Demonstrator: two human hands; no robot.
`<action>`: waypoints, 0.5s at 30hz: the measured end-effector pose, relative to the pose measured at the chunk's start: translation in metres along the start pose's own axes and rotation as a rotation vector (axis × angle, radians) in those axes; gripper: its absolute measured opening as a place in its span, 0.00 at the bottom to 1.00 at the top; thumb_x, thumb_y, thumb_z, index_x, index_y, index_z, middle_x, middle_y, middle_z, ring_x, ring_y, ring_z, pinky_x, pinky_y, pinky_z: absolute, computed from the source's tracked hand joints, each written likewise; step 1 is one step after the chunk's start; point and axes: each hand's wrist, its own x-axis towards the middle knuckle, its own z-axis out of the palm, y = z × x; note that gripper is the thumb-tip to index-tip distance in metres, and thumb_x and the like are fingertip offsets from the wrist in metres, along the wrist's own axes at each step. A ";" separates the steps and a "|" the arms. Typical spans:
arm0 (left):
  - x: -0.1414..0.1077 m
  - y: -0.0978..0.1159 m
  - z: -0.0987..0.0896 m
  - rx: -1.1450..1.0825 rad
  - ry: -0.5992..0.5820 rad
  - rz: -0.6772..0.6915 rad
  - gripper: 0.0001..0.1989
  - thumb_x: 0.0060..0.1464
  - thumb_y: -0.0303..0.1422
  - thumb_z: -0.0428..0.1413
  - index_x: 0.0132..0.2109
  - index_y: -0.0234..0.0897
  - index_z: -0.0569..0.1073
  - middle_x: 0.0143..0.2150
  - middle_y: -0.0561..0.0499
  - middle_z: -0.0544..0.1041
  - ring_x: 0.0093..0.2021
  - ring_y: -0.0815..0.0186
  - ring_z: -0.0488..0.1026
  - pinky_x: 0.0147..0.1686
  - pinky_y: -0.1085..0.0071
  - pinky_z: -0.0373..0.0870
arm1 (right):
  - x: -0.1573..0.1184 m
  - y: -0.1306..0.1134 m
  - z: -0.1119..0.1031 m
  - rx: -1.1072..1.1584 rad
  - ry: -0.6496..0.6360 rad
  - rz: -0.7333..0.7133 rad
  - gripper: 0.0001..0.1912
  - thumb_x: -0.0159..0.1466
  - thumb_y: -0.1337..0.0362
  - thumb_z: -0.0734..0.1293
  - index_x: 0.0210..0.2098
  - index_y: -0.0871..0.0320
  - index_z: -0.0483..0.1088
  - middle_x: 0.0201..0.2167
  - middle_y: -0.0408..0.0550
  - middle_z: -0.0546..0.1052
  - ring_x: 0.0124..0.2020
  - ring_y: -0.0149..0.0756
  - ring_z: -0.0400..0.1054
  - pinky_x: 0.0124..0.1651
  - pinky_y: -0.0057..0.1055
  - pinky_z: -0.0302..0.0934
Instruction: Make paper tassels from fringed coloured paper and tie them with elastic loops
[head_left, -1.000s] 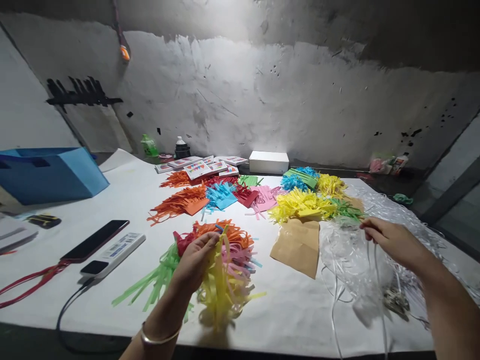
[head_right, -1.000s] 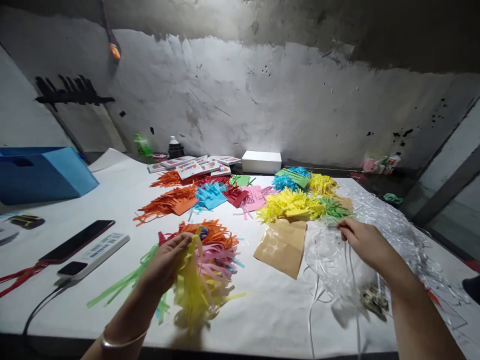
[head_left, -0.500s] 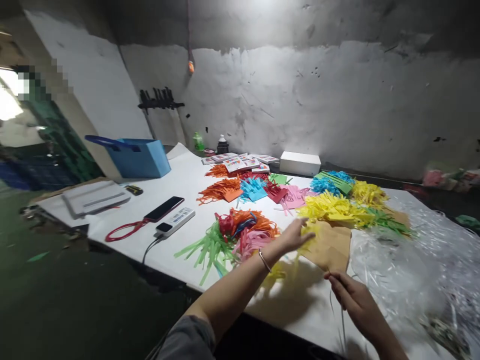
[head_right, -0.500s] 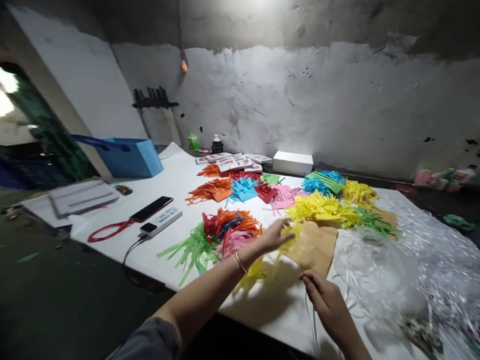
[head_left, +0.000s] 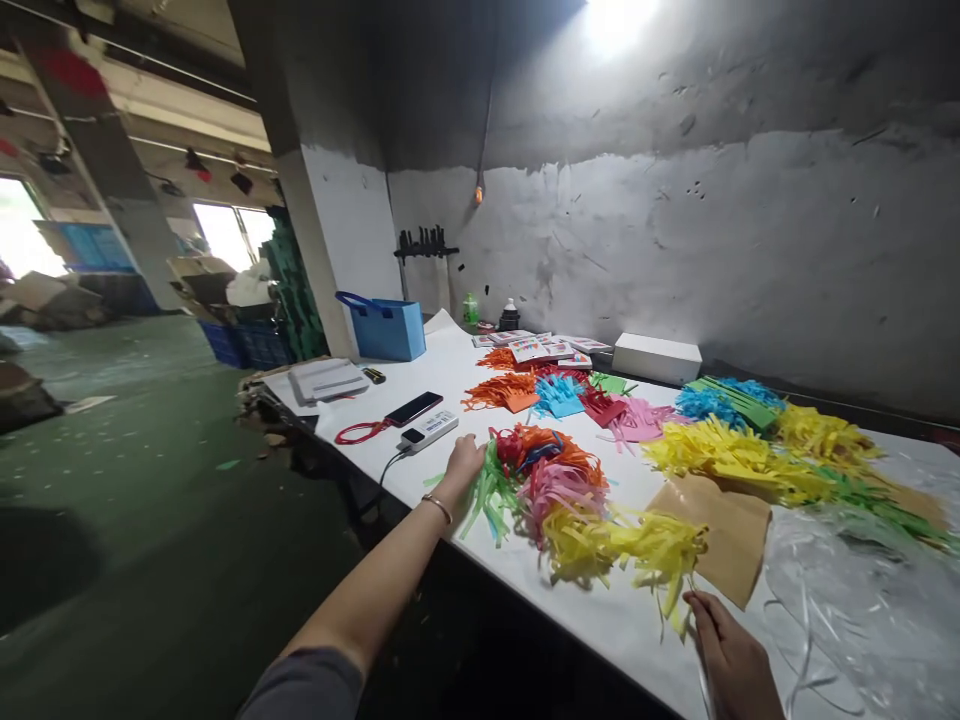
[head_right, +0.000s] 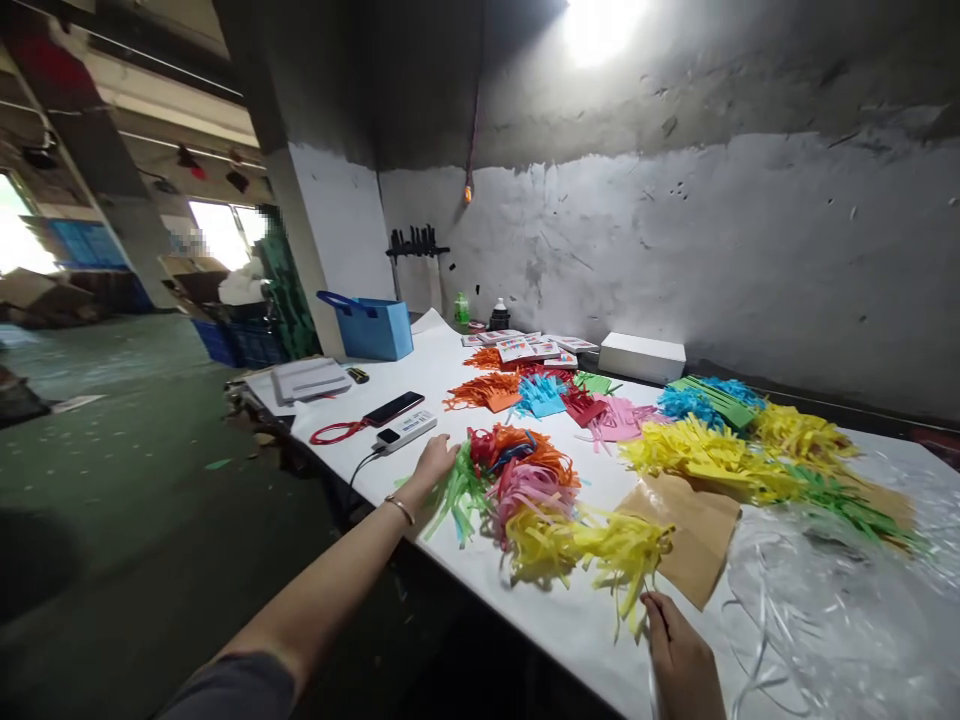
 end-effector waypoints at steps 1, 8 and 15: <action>0.003 -0.002 0.002 0.001 0.003 -0.029 0.17 0.64 0.36 0.58 0.57 0.36 0.71 0.56 0.44 0.74 0.50 0.57 0.75 0.48 0.54 0.76 | 0.000 0.000 -0.001 0.002 -0.001 -0.007 0.26 0.61 0.44 0.59 0.40 0.55 0.78 0.43 0.52 0.83 0.47 0.48 0.78 0.46 0.33 0.72; 0.001 -0.003 -0.020 -0.137 0.108 -0.015 0.16 0.64 0.36 0.57 0.56 0.35 0.71 0.55 0.44 0.74 0.49 0.57 0.76 0.47 0.55 0.76 | -0.004 0.005 0.001 0.007 0.050 -0.012 0.25 0.59 0.45 0.60 0.40 0.54 0.79 0.43 0.51 0.83 0.46 0.48 0.78 0.45 0.33 0.73; -0.071 0.019 -0.057 -0.399 0.063 0.309 0.11 0.66 0.38 0.55 0.48 0.34 0.73 0.42 0.48 0.78 0.34 0.66 0.77 0.34 0.68 0.77 | -0.001 0.006 0.002 0.053 0.124 -0.013 0.27 0.59 0.40 0.62 0.39 0.55 0.79 0.42 0.52 0.83 0.44 0.49 0.78 0.44 0.34 0.73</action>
